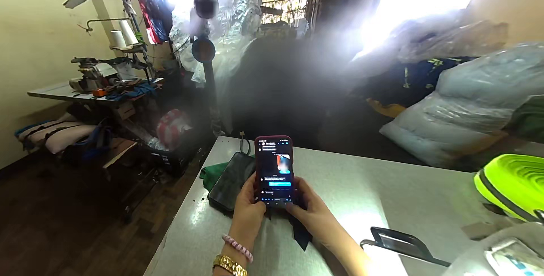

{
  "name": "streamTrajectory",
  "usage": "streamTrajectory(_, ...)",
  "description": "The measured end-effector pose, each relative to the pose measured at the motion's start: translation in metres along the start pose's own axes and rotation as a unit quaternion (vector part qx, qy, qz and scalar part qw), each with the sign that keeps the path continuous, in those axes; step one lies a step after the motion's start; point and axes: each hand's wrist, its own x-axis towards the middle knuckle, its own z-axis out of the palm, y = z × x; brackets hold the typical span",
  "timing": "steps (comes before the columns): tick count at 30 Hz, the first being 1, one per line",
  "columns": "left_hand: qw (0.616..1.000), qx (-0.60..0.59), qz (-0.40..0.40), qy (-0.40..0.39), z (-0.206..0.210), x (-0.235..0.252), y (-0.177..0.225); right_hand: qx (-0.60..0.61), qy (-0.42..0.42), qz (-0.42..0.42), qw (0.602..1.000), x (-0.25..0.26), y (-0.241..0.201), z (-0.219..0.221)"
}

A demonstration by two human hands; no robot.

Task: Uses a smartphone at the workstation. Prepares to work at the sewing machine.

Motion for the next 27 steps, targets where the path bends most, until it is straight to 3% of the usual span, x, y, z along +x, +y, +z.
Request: streamTrajectory(27, 1.0, -0.001, 0.0, -0.002, -0.0006, 0.0012, -0.0006, -0.072, 0.012, 0.025, 0.997, -0.0004, -0.0042, 0.0027)
